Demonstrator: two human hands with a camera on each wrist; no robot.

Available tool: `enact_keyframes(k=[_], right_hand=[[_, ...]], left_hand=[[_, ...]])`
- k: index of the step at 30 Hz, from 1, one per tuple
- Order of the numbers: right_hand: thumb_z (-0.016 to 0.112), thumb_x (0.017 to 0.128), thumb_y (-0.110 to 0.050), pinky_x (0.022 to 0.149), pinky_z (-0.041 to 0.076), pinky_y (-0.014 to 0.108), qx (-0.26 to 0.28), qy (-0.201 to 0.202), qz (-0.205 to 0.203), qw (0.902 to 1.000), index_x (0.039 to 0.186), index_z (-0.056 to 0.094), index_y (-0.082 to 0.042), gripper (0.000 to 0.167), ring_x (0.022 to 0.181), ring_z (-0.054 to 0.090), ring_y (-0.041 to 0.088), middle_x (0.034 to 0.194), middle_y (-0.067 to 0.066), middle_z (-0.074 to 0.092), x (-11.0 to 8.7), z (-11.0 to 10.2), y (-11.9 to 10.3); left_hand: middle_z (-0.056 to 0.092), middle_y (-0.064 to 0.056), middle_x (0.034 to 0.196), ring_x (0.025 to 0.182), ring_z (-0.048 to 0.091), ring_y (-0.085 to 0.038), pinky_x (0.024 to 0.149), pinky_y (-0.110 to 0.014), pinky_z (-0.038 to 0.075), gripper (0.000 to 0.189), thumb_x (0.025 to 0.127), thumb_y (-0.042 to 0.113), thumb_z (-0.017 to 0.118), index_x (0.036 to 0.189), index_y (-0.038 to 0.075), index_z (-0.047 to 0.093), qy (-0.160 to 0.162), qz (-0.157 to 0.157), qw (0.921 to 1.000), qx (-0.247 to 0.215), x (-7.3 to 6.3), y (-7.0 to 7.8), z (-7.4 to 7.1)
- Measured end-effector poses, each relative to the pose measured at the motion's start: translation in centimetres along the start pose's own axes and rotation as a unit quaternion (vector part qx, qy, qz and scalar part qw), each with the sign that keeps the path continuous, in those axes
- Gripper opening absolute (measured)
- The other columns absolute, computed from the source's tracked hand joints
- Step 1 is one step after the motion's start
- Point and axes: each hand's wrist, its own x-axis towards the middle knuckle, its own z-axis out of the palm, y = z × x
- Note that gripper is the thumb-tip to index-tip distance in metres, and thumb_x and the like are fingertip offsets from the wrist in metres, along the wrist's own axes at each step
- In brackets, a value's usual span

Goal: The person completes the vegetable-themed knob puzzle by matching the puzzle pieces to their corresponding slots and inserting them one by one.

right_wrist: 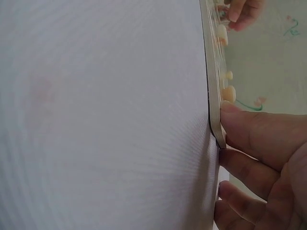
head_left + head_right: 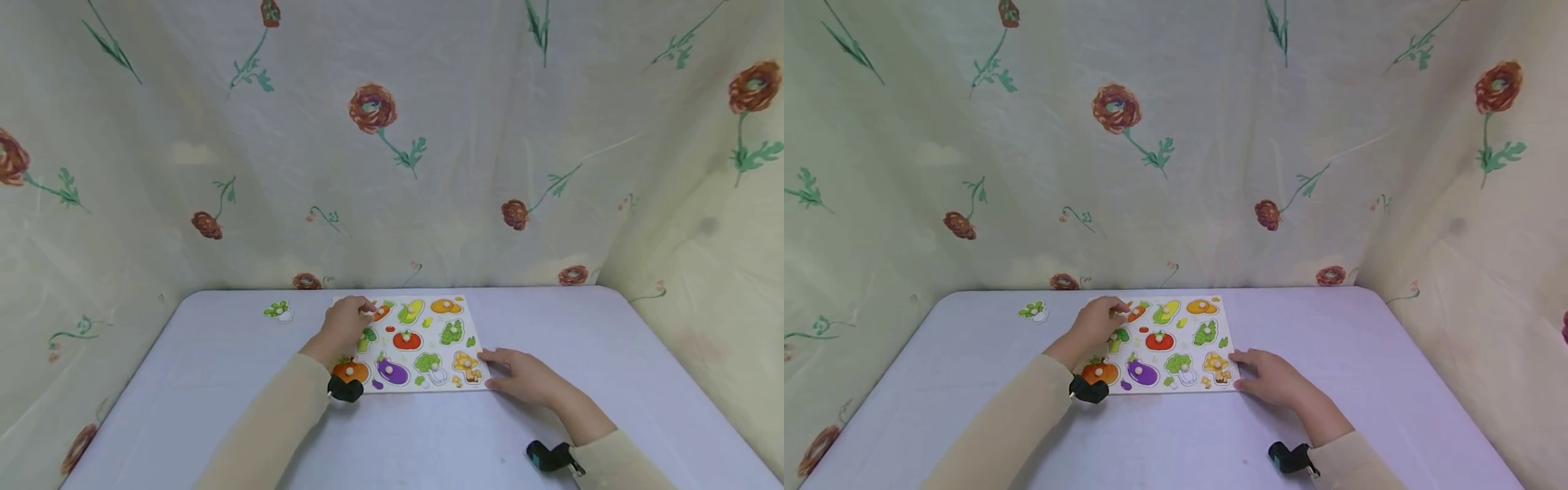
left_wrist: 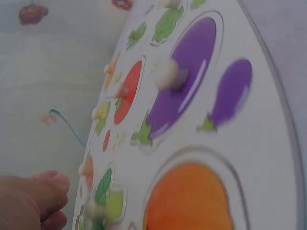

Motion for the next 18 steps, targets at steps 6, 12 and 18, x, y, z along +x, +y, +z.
enact_keyframes(k=[6,12,18], right_hand=[[0.075,0.089,-0.026,0.11,0.029,0.065,-0.001,-0.004,0.003,1.0,0.14,0.059,-0.008,0.056,0.138,0.037,0.05,0.147,0.028,0.046,0.0,0.0,-0.3],[0.075,0.089,-0.026,0.109,0.03,0.065,-0.008,-0.004,0.004,1.0,0.14,0.059,-0.008,0.057,0.137,0.036,0.052,0.147,0.029,0.046,0.1,-0.1,-0.3],[0.077,0.088,-0.028,0.11,0.03,0.065,-0.004,-0.005,0.012,0.9999,0.14,0.059,-0.01,0.058,0.139,0.035,0.05,0.148,0.026,0.046,0.4,0.1,-0.2]], left_hand=[[0.071,-0.002,0.108,0.104,0.063,-0.024,0.099,-0.05,0.042,0.015,0.095,0.019,0.071,0.108,0.013,0.073,0.034,0.016,0.9993,-0.006,-0.5,-2.4,-1.9],[0.071,-0.007,0.109,0.104,0.063,-0.026,0.092,-0.046,0.049,0.015,0.094,0.016,0.07,0.108,0.011,0.072,0.081,-0.007,0.9965,-0.019,-0.8,-4.6,-3.6],[0.069,-0.011,0.115,0.108,0.061,-0.029,0.093,-0.046,0.048,0.018,0.095,0.014,0.068,0.111,0.007,0.071,0.12,-0.041,0.9914,-0.03,-0.5,-7.2,-4.5]])
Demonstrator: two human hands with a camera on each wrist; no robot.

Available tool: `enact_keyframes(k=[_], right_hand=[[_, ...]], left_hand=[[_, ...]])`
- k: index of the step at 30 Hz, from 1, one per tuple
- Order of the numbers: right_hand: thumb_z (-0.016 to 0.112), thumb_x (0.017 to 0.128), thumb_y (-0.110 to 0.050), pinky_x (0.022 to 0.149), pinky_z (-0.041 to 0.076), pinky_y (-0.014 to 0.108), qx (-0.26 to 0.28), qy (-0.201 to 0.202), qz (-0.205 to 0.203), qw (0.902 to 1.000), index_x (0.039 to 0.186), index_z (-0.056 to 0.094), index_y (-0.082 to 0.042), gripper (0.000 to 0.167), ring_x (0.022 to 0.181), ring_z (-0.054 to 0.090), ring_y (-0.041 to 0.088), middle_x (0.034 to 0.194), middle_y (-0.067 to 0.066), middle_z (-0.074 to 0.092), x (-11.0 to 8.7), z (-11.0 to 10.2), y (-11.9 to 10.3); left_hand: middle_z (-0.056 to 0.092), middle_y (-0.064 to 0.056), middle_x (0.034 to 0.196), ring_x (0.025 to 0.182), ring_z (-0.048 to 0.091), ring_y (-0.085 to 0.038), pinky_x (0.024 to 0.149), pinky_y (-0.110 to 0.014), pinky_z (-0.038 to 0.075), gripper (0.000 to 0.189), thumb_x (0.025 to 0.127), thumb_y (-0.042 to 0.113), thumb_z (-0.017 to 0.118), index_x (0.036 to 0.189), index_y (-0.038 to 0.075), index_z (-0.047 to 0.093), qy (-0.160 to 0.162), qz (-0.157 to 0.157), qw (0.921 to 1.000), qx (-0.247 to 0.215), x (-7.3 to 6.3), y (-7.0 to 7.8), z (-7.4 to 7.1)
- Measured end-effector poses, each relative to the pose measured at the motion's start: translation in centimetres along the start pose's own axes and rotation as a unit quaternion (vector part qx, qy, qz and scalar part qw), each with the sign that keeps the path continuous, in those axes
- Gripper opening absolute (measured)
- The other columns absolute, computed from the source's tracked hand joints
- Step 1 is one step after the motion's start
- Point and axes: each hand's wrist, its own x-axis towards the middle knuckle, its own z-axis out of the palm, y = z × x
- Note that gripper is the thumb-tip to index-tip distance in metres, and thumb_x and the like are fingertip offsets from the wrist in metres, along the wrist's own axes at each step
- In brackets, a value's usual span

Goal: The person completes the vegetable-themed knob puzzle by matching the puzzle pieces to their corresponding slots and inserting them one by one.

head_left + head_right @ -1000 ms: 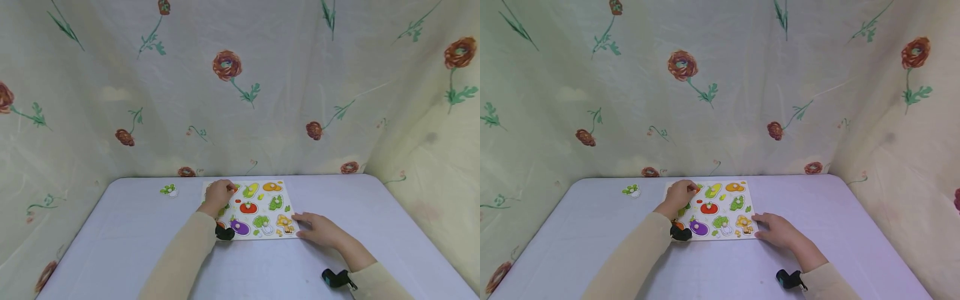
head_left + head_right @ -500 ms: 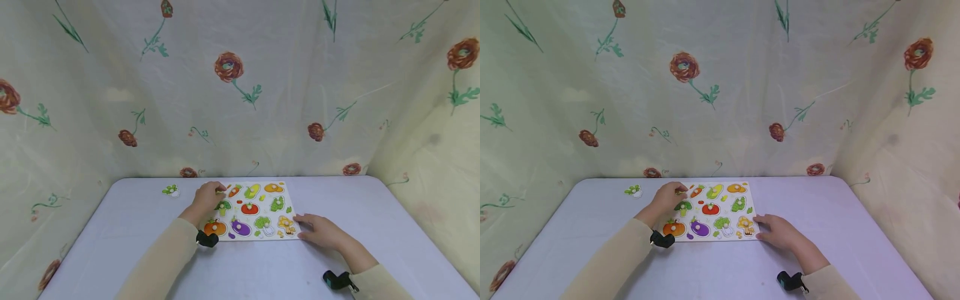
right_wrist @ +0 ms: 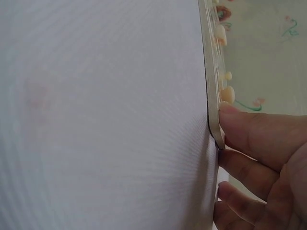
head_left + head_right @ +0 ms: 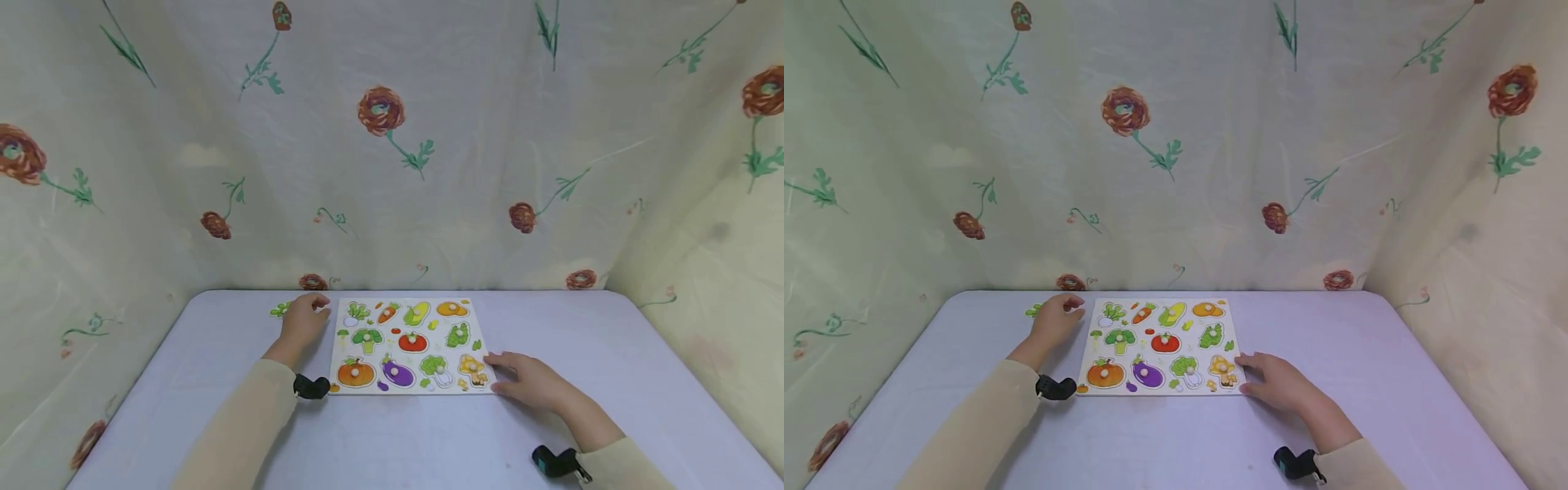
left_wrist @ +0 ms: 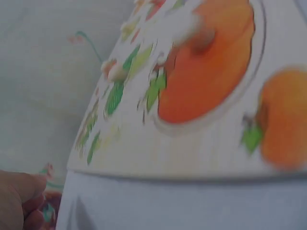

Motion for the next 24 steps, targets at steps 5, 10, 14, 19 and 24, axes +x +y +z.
enact_keyframes(k=[5,10,14,19,24], right_hand=[[0.077,0.087,-0.028,0.11,0.03,0.066,0.005,0.001,0.0,1.0,0.14,0.059,-0.01,0.058,0.139,0.035,0.05,0.148,0.025,0.046,0.0,0.0,0.0],[0.077,0.088,-0.028,0.109,0.029,0.066,0.005,0.003,-0.002,1.0,0.14,0.059,-0.009,0.058,0.139,0.035,0.05,0.148,0.025,0.047,0.0,0.0,0.0],[0.076,0.088,-0.029,0.109,0.03,0.066,0.004,0.004,-0.001,1.0,0.14,0.06,-0.01,0.057,0.138,0.036,0.051,0.148,0.028,0.046,-0.1,-0.1,-0.1],[0.075,0.089,-0.03,0.108,0.031,0.066,0.0,0.003,0.001,1.0,0.139,0.06,-0.01,0.056,0.137,0.037,0.052,0.147,0.03,0.045,-0.2,0.0,-0.1],[0.075,0.089,-0.03,0.109,0.03,0.066,-0.001,0.001,0.004,1.0,0.139,0.06,-0.011,0.056,0.138,0.036,0.051,0.147,0.029,0.045,-0.2,-0.1,-0.2]], left_hand=[[0.069,-0.015,0.116,0.11,0.061,-0.034,0.094,-0.051,0.044,0.022,0.094,0.013,0.066,0.114,0.006,0.071,0.048,-0.03,0.9984,-0.002,0.3,-1.9,-0.9],[0.067,-0.019,0.114,0.111,0.059,-0.041,0.092,-0.056,0.042,0.023,0.092,0.012,0.066,0.114,0.004,0.072,0.09,-0.058,0.9942,0.011,0.3,-3.4,-1.8],[0.064,-0.021,0.116,0.113,0.056,-0.042,0.095,-0.057,0.041,0.023,0.093,0.013,0.066,0.114,0.003,0.07,0.096,-0.079,0.9922,0.013,0.1,-4.1,-2.3],[0.063,-0.021,0.114,0.112,0.056,-0.04,0.096,-0.055,0.04,0.024,0.094,0.014,0.066,0.114,0.0,0.069,0.085,-0.099,0.9913,0.008,0.0,-4.5,-2.5],[0.061,-0.022,0.114,0.111,0.055,-0.042,0.094,-0.055,0.04,0.025,0.095,0.014,0.065,0.114,0.0,0.069,0.084,-0.096,0.9918,0.008,0.0,-4.7,-2.5]])
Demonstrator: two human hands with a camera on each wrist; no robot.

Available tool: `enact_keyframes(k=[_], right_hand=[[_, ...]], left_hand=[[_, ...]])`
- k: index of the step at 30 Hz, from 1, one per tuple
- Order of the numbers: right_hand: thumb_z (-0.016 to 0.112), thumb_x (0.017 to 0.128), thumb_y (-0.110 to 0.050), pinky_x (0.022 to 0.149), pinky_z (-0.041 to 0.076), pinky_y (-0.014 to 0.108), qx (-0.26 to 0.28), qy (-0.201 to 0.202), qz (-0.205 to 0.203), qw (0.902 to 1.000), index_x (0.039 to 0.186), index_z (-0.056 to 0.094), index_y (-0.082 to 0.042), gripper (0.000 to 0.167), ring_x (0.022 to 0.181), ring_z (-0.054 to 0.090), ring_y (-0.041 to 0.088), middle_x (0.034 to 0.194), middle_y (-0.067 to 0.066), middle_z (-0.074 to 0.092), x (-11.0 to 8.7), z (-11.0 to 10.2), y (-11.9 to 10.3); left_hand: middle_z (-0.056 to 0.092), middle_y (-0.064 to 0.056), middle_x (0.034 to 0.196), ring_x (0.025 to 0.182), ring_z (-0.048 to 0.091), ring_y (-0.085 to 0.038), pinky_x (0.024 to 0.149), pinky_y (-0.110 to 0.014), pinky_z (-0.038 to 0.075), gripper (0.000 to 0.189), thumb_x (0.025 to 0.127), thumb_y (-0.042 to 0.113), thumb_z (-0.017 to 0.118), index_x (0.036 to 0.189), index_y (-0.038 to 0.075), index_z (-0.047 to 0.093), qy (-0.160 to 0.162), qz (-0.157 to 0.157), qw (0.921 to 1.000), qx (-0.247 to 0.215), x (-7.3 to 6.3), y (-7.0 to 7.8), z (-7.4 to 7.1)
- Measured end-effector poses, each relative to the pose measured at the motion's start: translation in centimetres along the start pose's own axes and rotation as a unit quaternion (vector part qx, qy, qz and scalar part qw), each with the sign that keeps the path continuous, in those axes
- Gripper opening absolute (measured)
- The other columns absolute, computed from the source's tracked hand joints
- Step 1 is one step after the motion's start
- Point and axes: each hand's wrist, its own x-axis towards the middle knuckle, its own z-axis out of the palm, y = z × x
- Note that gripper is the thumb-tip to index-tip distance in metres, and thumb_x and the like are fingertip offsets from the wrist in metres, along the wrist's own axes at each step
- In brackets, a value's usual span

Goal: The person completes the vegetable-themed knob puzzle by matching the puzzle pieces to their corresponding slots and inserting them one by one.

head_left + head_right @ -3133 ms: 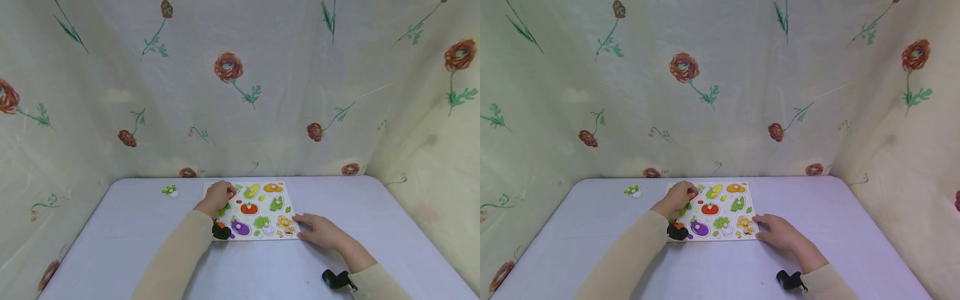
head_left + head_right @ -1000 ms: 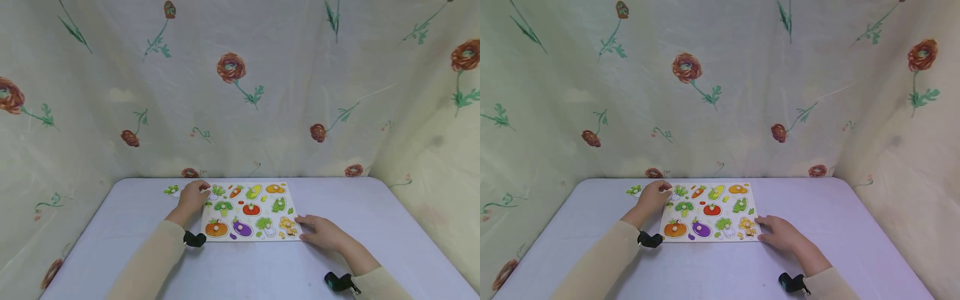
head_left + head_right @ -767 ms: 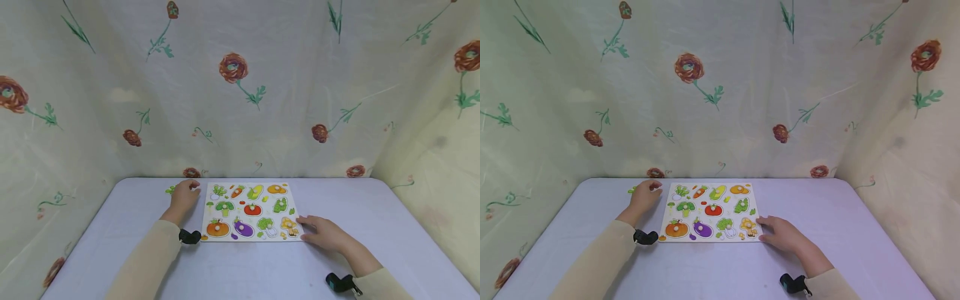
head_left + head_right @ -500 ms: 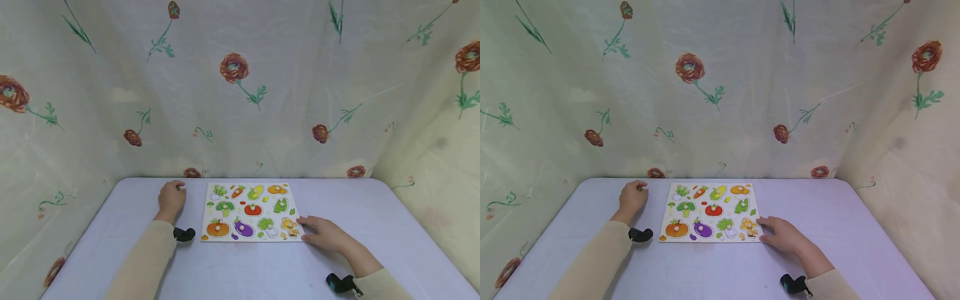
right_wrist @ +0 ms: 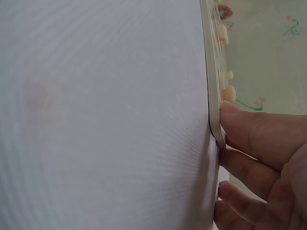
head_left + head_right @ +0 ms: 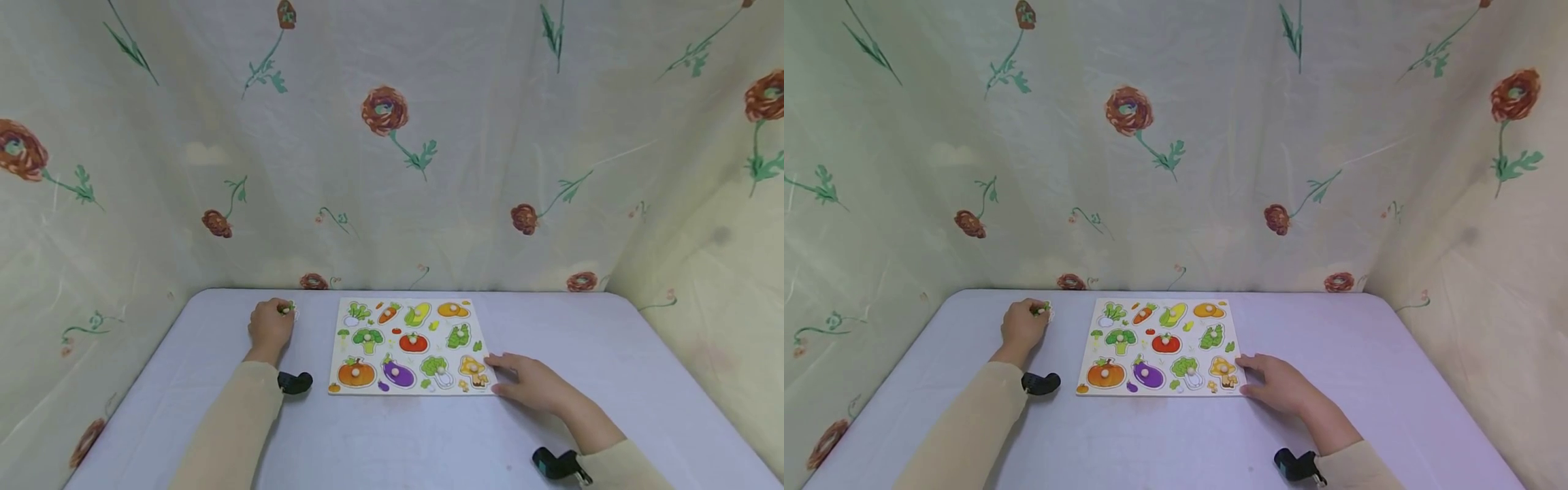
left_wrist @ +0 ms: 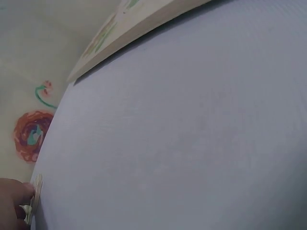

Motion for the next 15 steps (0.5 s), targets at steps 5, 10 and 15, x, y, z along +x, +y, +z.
enact_keyframes(k=[5,10,15], right_hand=[[0.075,0.089,-0.031,0.109,0.03,0.066,-0.001,-0.001,0.004,1.0,0.14,0.06,-0.011,0.057,0.138,0.036,0.051,0.148,0.027,0.045,0.02,-0.09,-0.15],[0.076,0.089,-0.029,0.109,0.03,0.066,0.002,-0.001,0.004,1.0,0.14,0.059,-0.01,0.057,0.138,0.035,0.051,0.148,0.028,0.045,-0.1,-0.09,-0.27],[0.076,0.089,-0.03,0.109,0.03,0.066,-0.001,0.001,0.002,1.0,0.14,0.06,-0.01,0.057,0.138,0.035,0.051,0.148,0.029,0.044,-0.13,-0.13,-0.33]], left_hand=[[0.064,-0.023,0.109,0.106,0.059,-0.043,0.09,-0.054,0.043,0.021,0.095,0.01,0.065,0.111,-0.002,0.069,0.014,0.01,0.9999,-0.001,0.05,-0.21,-0.14],[0.068,-0.02,0.108,0.104,0.061,-0.041,0.088,-0.054,0.044,0.019,0.095,0.01,0.064,0.109,-0.002,0.068,0.013,0.012,0.9998,0.002,-0.03,-0.21,-0.16],[0.067,-0.019,0.111,0.106,0.06,-0.041,0.089,-0.054,0.043,0.018,0.097,0.011,0.063,0.11,0.0,0.067,0.0,0.011,0.9998,0.014,0.13,-0.19,-0.1]])
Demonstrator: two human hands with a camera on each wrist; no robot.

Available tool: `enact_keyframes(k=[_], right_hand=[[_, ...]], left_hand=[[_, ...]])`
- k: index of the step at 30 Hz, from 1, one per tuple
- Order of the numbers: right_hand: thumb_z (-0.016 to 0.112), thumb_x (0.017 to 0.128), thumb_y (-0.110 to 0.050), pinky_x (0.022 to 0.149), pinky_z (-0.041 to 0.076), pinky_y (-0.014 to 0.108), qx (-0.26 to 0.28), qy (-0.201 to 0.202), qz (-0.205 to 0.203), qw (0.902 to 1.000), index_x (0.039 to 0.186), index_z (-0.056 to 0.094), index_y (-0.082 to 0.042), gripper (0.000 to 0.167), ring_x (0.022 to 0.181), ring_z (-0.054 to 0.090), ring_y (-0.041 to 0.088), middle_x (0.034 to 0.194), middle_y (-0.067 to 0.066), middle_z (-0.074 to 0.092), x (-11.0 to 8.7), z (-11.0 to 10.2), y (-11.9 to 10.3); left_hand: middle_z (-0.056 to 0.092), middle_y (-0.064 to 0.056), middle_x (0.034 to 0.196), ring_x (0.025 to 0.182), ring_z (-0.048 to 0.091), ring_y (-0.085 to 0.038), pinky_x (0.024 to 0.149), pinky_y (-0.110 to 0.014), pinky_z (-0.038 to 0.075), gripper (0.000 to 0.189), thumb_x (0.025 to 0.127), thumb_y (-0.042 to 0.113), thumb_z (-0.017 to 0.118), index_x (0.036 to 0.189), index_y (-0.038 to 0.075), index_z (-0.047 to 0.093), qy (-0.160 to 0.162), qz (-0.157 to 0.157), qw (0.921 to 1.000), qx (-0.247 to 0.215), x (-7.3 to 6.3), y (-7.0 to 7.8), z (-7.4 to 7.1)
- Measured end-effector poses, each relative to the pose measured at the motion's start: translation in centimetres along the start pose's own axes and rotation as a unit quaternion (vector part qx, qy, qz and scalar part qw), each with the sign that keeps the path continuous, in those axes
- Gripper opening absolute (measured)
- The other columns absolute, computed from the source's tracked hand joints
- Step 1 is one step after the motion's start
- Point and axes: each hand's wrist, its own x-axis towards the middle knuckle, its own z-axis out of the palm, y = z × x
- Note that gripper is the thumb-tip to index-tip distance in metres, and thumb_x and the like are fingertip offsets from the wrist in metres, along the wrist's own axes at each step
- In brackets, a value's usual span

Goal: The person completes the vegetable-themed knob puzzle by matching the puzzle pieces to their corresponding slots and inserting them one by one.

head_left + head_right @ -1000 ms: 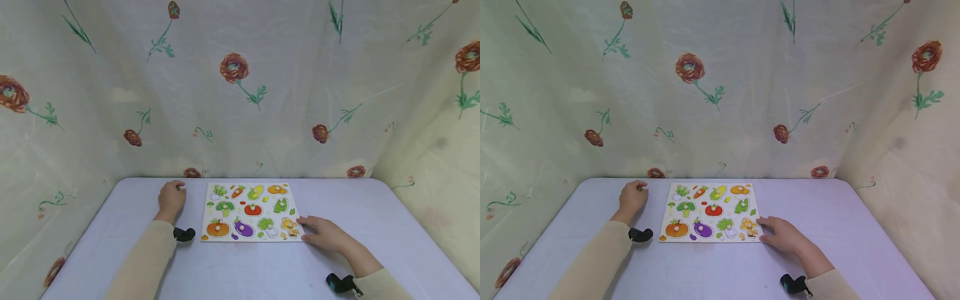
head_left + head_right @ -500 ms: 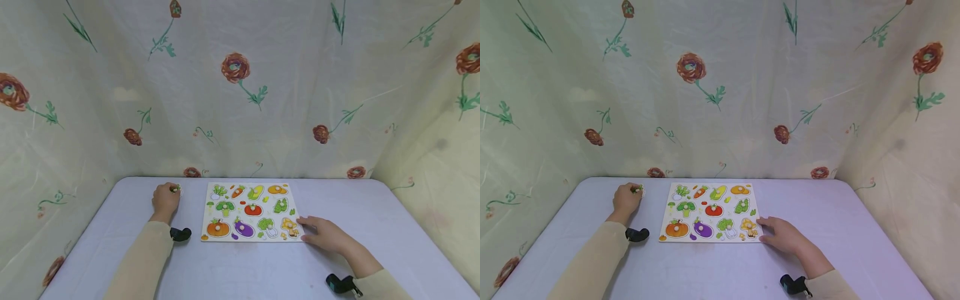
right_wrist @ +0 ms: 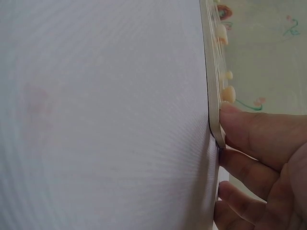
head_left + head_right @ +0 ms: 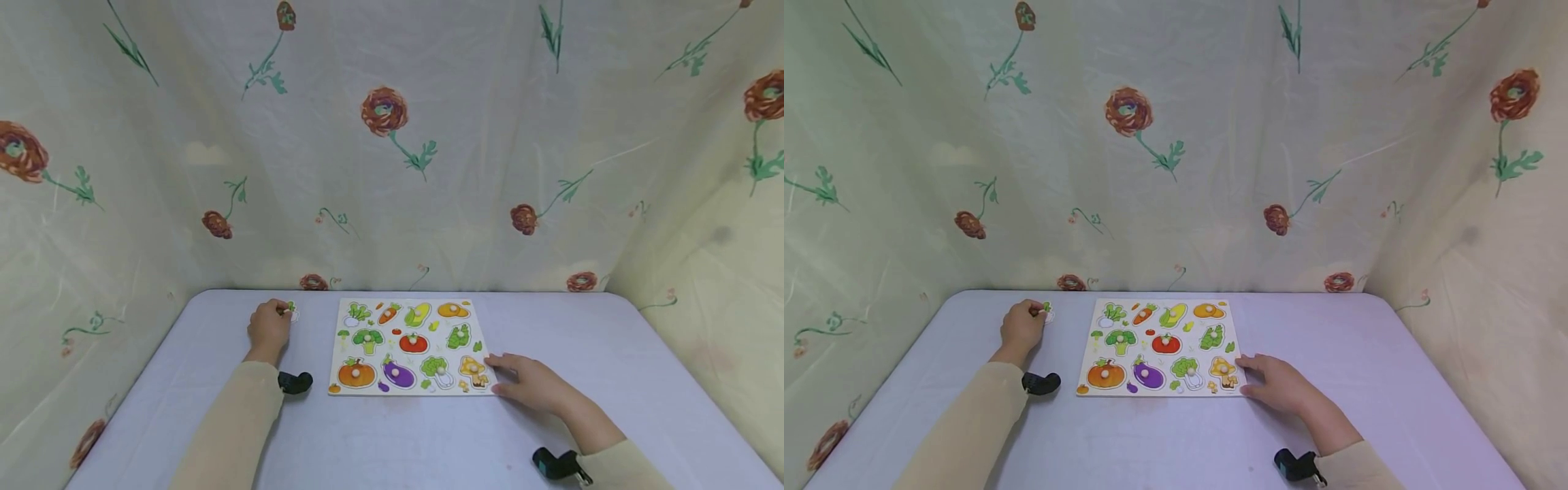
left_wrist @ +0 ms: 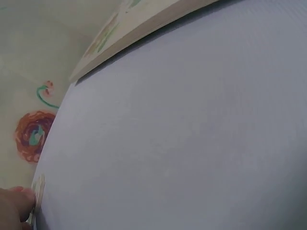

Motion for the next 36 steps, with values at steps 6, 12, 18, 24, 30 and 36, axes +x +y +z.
enact_keyframes(k=[6,12,18,24,30,36], right_hand=[[0.075,0.089,-0.029,0.109,0.03,0.066,-0.001,0.001,-0.002,1.0,0.14,0.059,-0.01,0.056,0.138,0.035,0.051,0.148,0.028,0.045,0.0,0.1,0.0],[0.076,0.089,-0.029,0.109,0.03,0.066,-0.003,0.002,0.001,1.0,0.14,0.06,-0.01,0.056,0.138,0.035,0.051,0.148,0.028,0.045,0.0,0.1,0.0],[0.075,0.089,-0.029,0.109,0.03,0.066,-0.001,0.003,-0.002,1.0,0.14,0.059,-0.01,0.057,0.139,0.035,0.05,0.148,0.026,0.046,-0.1,0.1,0.1],[0.075,0.089,-0.029,0.109,0.029,0.066,-0.001,0.002,-0.004,1.0,0.14,0.059,-0.009,0.056,0.138,0.035,0.051,0.147,0.028,0.045,-0.1,0.0,0.0],[0.075,0.089,-0.028,0.109,0.03,0.066,-0.001,0.002,-0.006,1.0,0.139,0.06,-0.009,0.056,0.138,0.035,0.052,0.147,0.029,0.045,-0.1,-0.1,0.1],[0.076,0.089,-0.029,0.109,0.03,0.067,0.002,0.002,-0.008,1.0,0.139,0.06,-0.009,0.057,0.138,0.036,0.052,0.147,0.028,0.046,0.0,0.1,0.3]], left_hand=[[0.067,-0.02,0.112,0.107,0.06,-0.042,0.089,-0.054,0.043,0.017,0.099,0.011,0.06,0.111,0.0,0.066,-0.016,0.002,0.9993,0.035,0.1,0.2,-0.1],[0.066,-0.02,0.114,0.109,0.059,-0.04,0.092,-0.053,0.042,0.021,0.103,0.013,0.055,0.117,0.0,0.063,-0.064,0.0,0.9964,0.055,-0.2,0.7,-0.2],[0.065,-0.02,0.113,0.107,0.06,-0.036,0.093,-0.049,0.045,0.021,0.104,0.01,0.052,0.119,-0.002,0.061,-0.106,0.023,0.9935,0.035,-0.4,1.0,-0.2],[0.063,-0.017,0.106,0.099,0.058,-0.028,0.088,-0.044,0.047,0.018,0.102,0.006,0.052,0.116,-0.003,0.06,-0.141,0.072,0.9874,0.006,-0.5,1.5,0.2],[0.06,-0.012,0.109,0.098,0.055,-0.024,0.088,-0.04,0.048,0.018,0.103,0.009,0.055,0.119,0.002,0.061,-0.176,0.087,0.9805,-0.001,-1.2,3.4,1.0],[0.059,-0.009,0.11,0.099,0.054,-0.022,0.09,-0.04,0.048,0.018,0.102,0.012,0.058,0.118,0.005,0.063,-0.194,0.117,0.9738,0.009,-1.2,4.4,2.6]])
